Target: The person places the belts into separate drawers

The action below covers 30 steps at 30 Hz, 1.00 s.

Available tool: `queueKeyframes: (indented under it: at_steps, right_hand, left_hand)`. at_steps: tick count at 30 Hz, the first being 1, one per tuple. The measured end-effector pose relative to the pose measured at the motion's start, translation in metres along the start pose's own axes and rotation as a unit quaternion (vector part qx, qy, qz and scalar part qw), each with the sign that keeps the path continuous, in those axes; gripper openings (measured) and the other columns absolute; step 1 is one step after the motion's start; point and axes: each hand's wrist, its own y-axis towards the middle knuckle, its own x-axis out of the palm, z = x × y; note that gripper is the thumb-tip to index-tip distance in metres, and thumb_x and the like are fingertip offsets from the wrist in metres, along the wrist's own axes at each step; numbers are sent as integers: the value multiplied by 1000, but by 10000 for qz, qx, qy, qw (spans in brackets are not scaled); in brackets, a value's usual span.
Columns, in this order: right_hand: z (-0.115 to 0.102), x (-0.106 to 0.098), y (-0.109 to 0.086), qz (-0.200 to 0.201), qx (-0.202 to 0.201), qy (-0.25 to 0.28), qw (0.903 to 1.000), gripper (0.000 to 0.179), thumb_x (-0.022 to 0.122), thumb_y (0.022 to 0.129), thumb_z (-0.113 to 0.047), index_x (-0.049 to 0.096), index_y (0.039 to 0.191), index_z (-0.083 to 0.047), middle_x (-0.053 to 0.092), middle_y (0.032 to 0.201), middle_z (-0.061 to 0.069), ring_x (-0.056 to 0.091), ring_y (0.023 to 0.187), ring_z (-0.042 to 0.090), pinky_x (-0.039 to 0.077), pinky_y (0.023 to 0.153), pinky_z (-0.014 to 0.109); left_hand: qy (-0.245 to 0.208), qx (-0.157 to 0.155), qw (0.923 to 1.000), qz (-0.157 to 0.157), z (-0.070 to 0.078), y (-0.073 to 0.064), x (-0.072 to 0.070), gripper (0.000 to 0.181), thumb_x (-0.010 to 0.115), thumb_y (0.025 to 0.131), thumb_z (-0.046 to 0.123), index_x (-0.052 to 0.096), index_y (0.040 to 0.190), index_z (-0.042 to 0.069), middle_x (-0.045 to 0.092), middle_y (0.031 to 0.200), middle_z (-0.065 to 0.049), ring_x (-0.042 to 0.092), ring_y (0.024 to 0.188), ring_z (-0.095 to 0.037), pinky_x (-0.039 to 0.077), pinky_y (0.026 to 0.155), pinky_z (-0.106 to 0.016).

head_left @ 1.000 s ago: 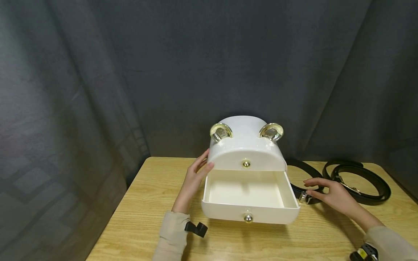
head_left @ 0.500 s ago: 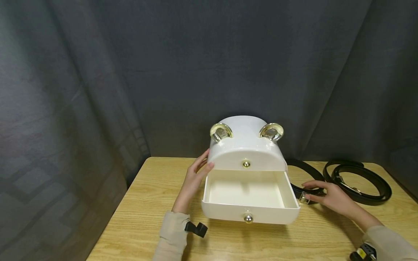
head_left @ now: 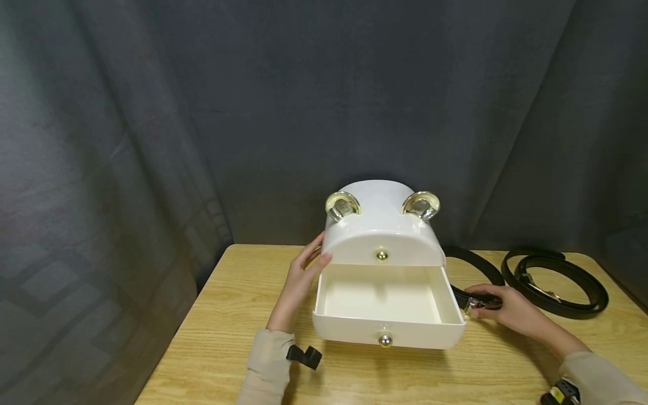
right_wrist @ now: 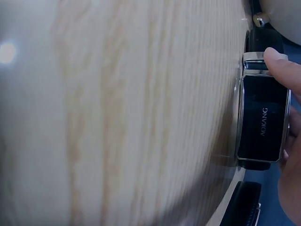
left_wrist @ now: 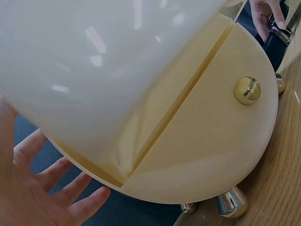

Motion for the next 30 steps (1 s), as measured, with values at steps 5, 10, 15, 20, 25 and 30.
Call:
queueKeyframes:
  at_steps: [5, 10, 15, 20, 25, 30]
  right_hand:
    - [1, 5, 0, 31, -114, -86, 9999, 52, 87, 73, -21, 69, 119, -4, 68, 117, 17, 63, 105, 30, 55, 79, 43]
    - [1, 6, 0, -49, -111, 48, 9999, 54, 87, 72, -17, 68, 120, -2, 67, 118, 21, 59, 108, 46, 51, 82, 59]
    - [1, 6, 1, 33, 37, -111, 9999, 50, 87, 72, -19, 70, 116, -2, 69, 113, 20, 61, 105, 46, 52, 82, 56]
    - [2, 6, 3, 64, 68, -275, 9996, 46, 87, 71, -22, 73, 111, -2, 71, 107, 16, 65, 99, 38, 55, 78, 46]
    - [1, 5, 6, 63, 56, -362, 9993, 43, 87, 70, -22, 75, 107, -3, 72, 102, 15, 66, 96, 38, 55, 77, 48]
    - [-3, 3, 6, 88, 76, -465, 9988, 44, 87, 71, -21, 74, 108, -2, 72, 102, 17, 67, 95, 38, 54, 76, 52]
  left_hand:
    - [-9, -3, 10000, -4, 0, 0, -1, 52, 62, 97, 23, 50, 148, 20, 44, 151, -3, 45, 134, -29, 42, 105, -50]
    - [11, 2, 10000, 10, 0, -1, -2, 52, 63, 97, 23, 50, 148, 20, 44, 151, -3, 45, 134, -29, 42, 105, -50]
    - [-21, 4, 10000, -17, -1, -1, -2, 52, 62, 97, 22, 50, 148, 20, 44, 152, -3, 45, 134, -29, 41, 105, -51]
    - [-53, 4, 10000, -41, -2, 0, -1, 52, 62, 98, 22, 50, 148, 20, 44, 152, -2, 44, 135, -29, 41, 106, -51]
    - [-55, 8, 10000, -34, -3, 1, -1, 52, 62, 97, 22, 50, 148, 20, 44, 152, -2, 44, 135, -29, 41, 106, -51]
    - [-56, -7, 10000, -44, -3, 0, -1, 52, 62, 97, 22, 50, 148, 20, 44, 152, -3, 44, 134, -29, 41, 106, -50]
